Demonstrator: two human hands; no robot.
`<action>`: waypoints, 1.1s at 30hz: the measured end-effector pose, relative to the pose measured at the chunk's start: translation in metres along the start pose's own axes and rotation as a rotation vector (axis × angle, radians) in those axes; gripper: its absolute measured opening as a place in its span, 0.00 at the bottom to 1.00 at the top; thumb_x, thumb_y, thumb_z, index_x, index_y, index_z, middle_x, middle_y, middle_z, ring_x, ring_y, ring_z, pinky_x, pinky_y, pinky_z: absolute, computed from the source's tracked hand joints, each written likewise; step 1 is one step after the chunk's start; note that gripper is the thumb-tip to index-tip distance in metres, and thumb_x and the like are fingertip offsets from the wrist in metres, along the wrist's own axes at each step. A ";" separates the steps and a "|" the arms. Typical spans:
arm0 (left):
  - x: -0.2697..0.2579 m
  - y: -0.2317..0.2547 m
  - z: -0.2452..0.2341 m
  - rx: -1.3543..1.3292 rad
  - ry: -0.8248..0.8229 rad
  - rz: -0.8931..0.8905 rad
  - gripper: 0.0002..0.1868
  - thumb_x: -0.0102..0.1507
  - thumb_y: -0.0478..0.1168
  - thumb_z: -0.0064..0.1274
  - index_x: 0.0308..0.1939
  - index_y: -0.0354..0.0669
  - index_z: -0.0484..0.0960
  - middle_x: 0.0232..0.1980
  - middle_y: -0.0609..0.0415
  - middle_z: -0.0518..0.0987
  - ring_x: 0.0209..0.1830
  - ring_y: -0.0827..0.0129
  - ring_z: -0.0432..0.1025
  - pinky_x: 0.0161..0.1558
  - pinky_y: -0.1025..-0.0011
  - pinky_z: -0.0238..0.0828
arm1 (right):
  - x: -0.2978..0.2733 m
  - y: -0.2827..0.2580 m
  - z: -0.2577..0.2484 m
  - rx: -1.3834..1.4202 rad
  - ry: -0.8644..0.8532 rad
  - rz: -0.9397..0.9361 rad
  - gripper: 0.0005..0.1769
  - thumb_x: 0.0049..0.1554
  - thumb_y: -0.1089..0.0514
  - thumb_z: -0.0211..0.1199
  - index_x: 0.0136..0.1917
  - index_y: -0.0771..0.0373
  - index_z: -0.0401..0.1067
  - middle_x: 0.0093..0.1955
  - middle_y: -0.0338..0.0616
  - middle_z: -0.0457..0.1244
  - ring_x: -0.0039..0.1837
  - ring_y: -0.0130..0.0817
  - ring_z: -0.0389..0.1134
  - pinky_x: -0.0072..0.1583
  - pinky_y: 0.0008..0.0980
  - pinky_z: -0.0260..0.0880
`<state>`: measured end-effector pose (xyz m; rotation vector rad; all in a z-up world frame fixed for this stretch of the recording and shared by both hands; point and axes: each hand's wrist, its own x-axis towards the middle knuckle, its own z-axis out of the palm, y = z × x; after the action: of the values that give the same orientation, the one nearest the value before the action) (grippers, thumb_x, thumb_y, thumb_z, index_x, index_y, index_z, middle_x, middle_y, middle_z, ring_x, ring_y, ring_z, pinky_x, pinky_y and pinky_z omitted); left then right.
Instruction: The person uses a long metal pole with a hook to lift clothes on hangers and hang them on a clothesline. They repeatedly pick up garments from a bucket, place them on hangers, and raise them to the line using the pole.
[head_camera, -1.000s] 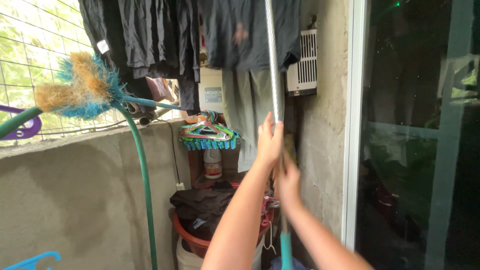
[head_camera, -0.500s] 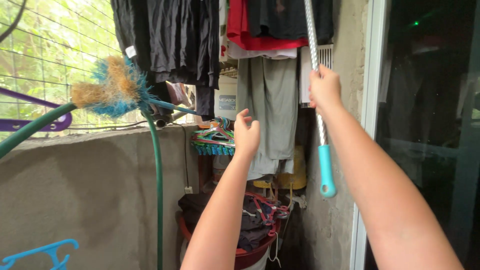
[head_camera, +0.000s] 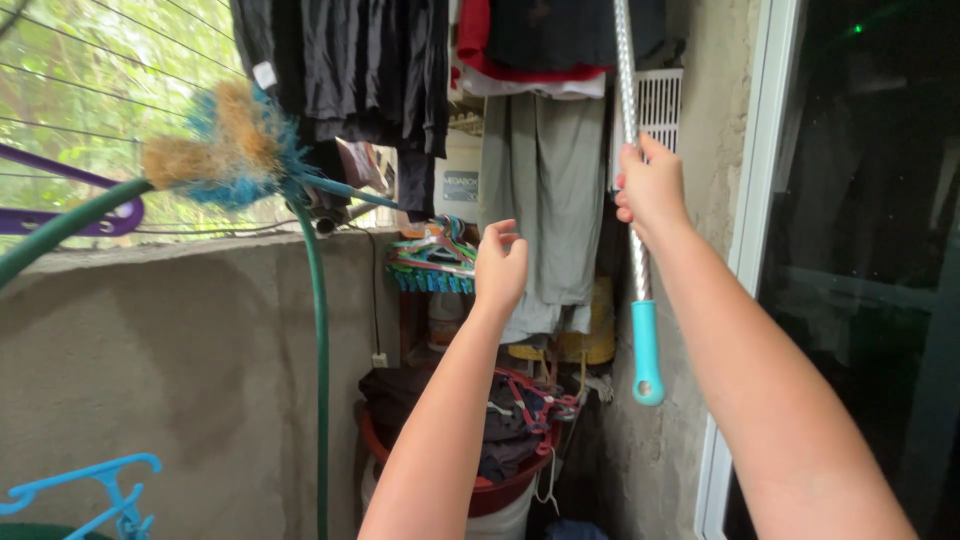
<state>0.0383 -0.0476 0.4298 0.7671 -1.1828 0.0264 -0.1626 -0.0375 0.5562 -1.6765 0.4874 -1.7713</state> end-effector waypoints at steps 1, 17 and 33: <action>-0.003 -0.003 0.007 -0.025 -0.011 0.027 0.22 0.64 0.42 0.49 0.61 0.39 0.75 0.56 0.47 0.80 0.54 0.65 0.74 0.54 0.66 0.71 | -0.004 0.008 0.001 0.026 -0.009 0.013 0.09 0.66 0.53 0.54 0.60 0.50 0.65 0.33 0.38 0.57 0.25 0.23 0.52 0.26 0.27 0.51; -0.152 -0.057 -0.031 0.093 -0.212 -0.110 0.20 0.74 0.53 0.46 0.45 0.38 0.75 0.27 0.52 0.76 0.25 0.71 0.71 0.30 0.70 0.70 | -0.307 0.270 -0.012 -0.624 -1.428 0.092 0.31 0.49 0.65 0.63 0.67 0.63 0.69 0.56 0.48 0.69 0.52 0.38 0.70 0.54 0.38 0.71; -0.336 -0.191 -0.154 -0.030 -0.401 -0.581 0.19 0.72 0.43 0.39 0.55 0.35 0.80 0.51 0.49 0.81 0.52 0.64 0.75 0.56 0.65 0.69 | -0.346 0.349 0.043 -0.044 -0.756 0.328 0.16 0.66 0.51 0.52 0.58 0.67 0.66 0.51 0.45 0.69 0.55 0.32 0.71 0.58 0.33 0.71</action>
<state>0.1042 0.0159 0.0240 1.0976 -1.2881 -0.6510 -0.0589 -0.0508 0.0739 -1.9960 0.4147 -0.8089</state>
